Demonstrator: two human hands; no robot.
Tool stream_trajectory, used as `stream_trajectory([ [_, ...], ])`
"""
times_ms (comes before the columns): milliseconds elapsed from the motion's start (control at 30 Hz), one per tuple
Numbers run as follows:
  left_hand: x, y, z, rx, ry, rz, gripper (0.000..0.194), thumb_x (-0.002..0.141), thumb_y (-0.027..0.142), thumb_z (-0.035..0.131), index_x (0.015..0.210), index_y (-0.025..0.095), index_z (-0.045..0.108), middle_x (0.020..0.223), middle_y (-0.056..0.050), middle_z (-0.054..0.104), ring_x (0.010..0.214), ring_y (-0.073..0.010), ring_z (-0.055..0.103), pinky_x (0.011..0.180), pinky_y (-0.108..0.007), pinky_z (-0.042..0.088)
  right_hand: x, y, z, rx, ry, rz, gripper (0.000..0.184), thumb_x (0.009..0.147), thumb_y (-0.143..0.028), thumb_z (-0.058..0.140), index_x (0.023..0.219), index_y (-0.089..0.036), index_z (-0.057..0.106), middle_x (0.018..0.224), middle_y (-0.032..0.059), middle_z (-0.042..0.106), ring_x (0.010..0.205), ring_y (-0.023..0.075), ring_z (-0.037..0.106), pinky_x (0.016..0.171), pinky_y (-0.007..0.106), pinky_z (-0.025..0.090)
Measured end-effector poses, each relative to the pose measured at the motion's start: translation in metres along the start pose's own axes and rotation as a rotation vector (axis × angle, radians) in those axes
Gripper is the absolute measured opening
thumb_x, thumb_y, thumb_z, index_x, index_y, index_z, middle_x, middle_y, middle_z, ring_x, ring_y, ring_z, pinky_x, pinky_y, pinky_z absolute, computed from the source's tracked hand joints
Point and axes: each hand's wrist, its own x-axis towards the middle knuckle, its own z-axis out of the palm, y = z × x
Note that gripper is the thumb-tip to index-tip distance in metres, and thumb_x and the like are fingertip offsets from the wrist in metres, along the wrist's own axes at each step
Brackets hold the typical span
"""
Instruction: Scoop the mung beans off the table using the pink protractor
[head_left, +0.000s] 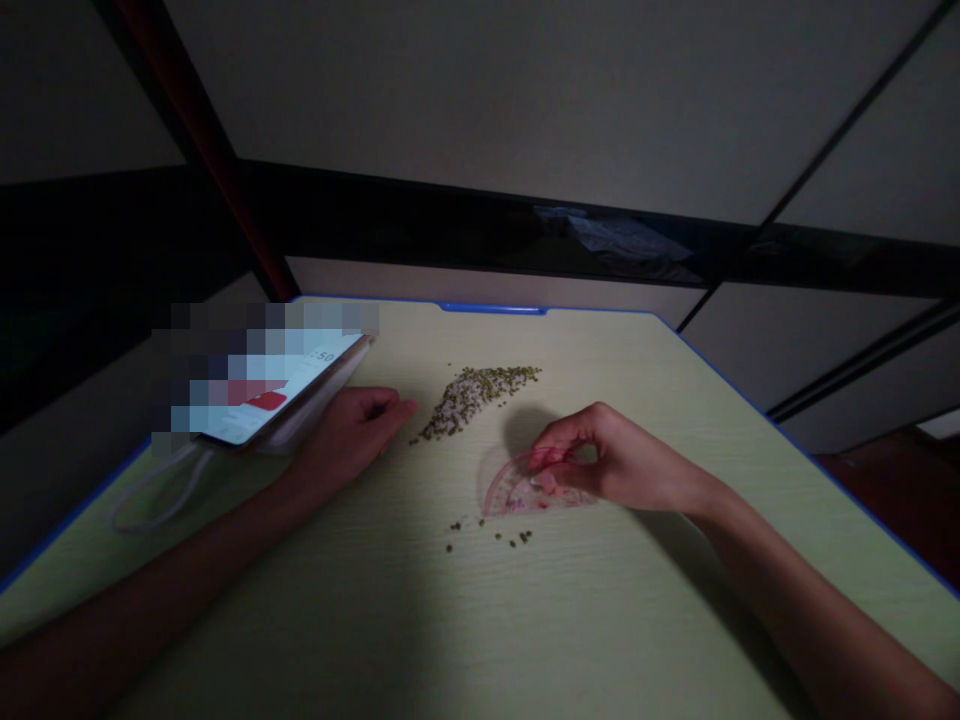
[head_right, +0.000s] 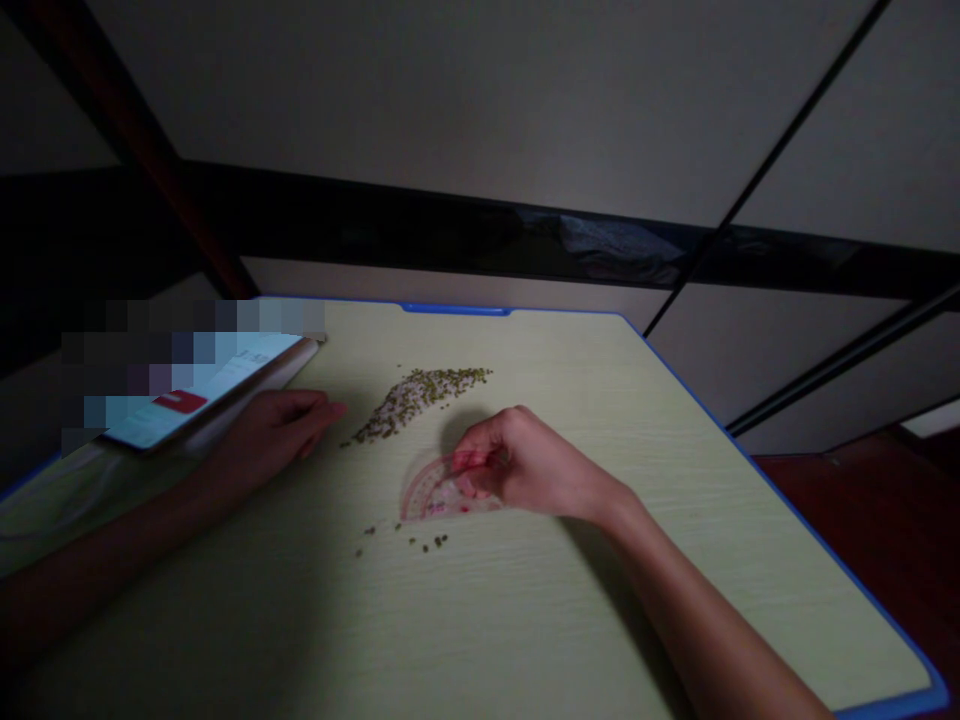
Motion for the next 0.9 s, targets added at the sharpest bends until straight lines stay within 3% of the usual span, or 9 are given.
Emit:
stream_trajectory([
  [233, 0.001, -0.002, 0.001, -0.018, 0.002, 0.001, 0.034, 0.069, 0.037, 0.046, 0.041, 0.021, 0.035, 0.035, 0.007, 0.035, 0.038, -0.01, 0.034, 0.044, -0.025, 0.028, 0.0, -0.001, 0.003, -0.002, -0.004, -0.012, 0.017, 0.07, 0.0, 0.052, 0.072, -0.009, 0.066, 0.064, 0.0025, 0.065, 0.056, 0.0096, 0.054, 0.053, 0.021, 0.042],
  [500, 0.001, 0.0, 0.0, -0.017, -0.002, -0.006, 0.033, 0.068, 0.037, 0.046, 0.041, 0.021, 0.035, 0.035, 0.007, 0.035, 0.038, -0.0101, 0.034, 0.043, -0.025, 0.027, 0.001, -0.007, 0.011, 0.006, 0.006, -0.009, 0.012, 0.072, -0.007, 0.055, 0.073, -0.01, 0.067, 0.066, 0.0025, 0.064, 0.058, 0.0104, 0.053, 0.054, 0.022, 0.043],
  [900, 0.0, 0.0, 0.001, -0.022, 0.002, -0.012, 0.034, 0.069, 0.037, 0.047, 0.041, 0.021, 0.033, 0.036, 0.007, 0.033, 0.039, -0.0097, 0.032, 0.043, -0.025, 0.026, 0.005, -0.002, 0.025, 0.045, 0.118, -0.001, 0.017, 0.074, -0.01, 0.053, 0.083, -0.01, 0.068, 0.062, 0.001, 0.058, 0.054, 0.0093, 0.048, 0.049, 0.021, 0.039],
])
